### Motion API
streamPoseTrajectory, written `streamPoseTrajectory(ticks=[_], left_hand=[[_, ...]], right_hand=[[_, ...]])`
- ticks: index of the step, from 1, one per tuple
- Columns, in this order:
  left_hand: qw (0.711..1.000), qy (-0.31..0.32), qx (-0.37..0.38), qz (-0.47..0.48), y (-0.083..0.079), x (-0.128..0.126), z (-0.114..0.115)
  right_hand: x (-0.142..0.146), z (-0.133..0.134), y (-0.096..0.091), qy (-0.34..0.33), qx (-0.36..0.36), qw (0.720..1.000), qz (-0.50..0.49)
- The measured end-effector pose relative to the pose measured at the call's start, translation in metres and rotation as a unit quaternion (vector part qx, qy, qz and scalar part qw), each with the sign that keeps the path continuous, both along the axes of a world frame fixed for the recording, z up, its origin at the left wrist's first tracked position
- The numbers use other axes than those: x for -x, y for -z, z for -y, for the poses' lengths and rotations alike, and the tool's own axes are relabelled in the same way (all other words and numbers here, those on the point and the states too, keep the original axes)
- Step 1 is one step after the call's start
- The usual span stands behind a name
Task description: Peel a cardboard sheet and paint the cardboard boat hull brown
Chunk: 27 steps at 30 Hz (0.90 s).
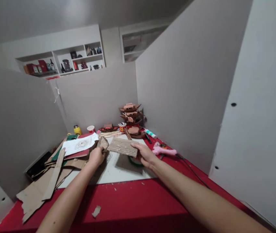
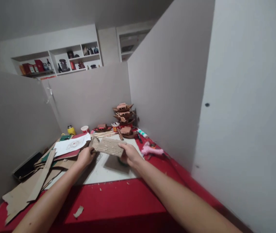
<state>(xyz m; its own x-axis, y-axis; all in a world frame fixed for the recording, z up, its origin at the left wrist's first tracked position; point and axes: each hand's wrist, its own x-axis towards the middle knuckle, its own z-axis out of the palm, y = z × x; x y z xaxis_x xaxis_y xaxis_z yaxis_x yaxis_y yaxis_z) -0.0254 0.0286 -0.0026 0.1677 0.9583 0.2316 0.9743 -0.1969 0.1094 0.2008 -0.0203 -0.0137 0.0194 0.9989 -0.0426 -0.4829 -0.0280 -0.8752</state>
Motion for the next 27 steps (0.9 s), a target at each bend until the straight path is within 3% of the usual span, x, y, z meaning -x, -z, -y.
streamPoseTrajectory(ticks=[5, 11, 17, 27], left_hand=[[0.996, 0.067, 0.023, -0.048, 0.008, 0.0, 0.015], [0.994, 0.097, -0.028, -0.044, 0.023, 0.004, 0.039], [0.994, 0.083, -0.066, -0.012, 0.03, 0.01, 0.032], [0.994, 0.098, -0.043, 0.028, 0.032, 0.013, 0.025]], right_hand=[[-0.006, -0.004, 0.002, -0.003, 0.031, 1.0, 0.004], [-0.002, 0.004, 0.0, -0.028, 0.029, 0.999, 0.009], [0.001, 0.01, -0.002, -0.045, 0.006, 0.999, -0.007], [-0.002, 0.008, 0.002, -0.037, -0.003, 0.999, -0.006]])
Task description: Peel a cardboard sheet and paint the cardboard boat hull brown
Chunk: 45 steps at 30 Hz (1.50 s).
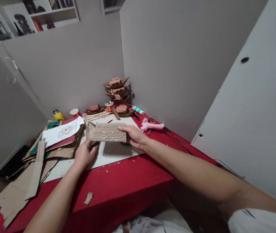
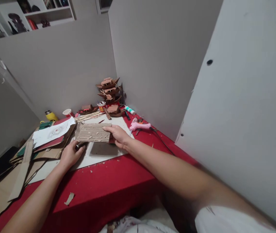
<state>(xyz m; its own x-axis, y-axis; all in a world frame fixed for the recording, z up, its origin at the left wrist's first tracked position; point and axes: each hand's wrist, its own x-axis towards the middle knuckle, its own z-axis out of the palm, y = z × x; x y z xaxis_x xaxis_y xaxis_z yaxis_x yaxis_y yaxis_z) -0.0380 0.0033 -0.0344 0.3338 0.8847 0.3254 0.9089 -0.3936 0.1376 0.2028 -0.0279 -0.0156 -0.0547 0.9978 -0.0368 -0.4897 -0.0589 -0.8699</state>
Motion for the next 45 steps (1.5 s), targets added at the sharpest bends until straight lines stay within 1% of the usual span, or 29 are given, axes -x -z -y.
streamPoseTrajectory(ticks=[3, 6, 10, 13, 17, 22, 34, 38, 45], left_hand=[[1.0, 0.0, 0.008, 0.01, -0.002, -0.002, -0.001], [1.0, 0.0, 0.019, 0.018, -0.003, -0.003, 0.004], [0.999, 0.008, 0.042, 0.021, -0.001, -0.002, 0.012], [0.998, 0.01, 0.053, 0.025, 0.002, 0.001, 0.013], [0.998, 0.011, 0.059, 0.029, 0.002, 0.003, 0.014], [0.998, 0.022, 0.057, 0.034, 0.002, 0.003, 0.015], [0.997, 0.019, 0.057, 0.046, 0.003, 0.0, 0.011], [0.997, 0.015, 0.062, 0.045, 0.002, -0.001, 0.011], [0.997, 0.006, 0.057, 0.046, 0.003, 0.002, 0.011]], right_hand=[[0.001, 0.002, -0.002, 0.012, 0.002, 1.0, 0.006], [0.003, 0.005, -0.003, 0.012, 0.006, 1.0, 0.012], [0.006, 0.009, 0.0, 0.007, 0.017, 1.0, 0.023], [0.008, 0.007, 0.003, -0.001, 0.026, 0.999, 0.033], [0.011, 0.009, 0.002, 0.005, 0.033, 0.997, 0.067], [0.014, 0.013, -0.001, 0.007, 0.046, 0.997, 0.068], [0.009, 0.01, 0.002, 0.016, 0.02, 0.999, 0.04], [0.008, 0.01, 0.001, 0.027, 0.017, 0.999, 0.04], [0.008, 0.011, -0.002, 0.023, 0.006, 0.999, 0.044]])
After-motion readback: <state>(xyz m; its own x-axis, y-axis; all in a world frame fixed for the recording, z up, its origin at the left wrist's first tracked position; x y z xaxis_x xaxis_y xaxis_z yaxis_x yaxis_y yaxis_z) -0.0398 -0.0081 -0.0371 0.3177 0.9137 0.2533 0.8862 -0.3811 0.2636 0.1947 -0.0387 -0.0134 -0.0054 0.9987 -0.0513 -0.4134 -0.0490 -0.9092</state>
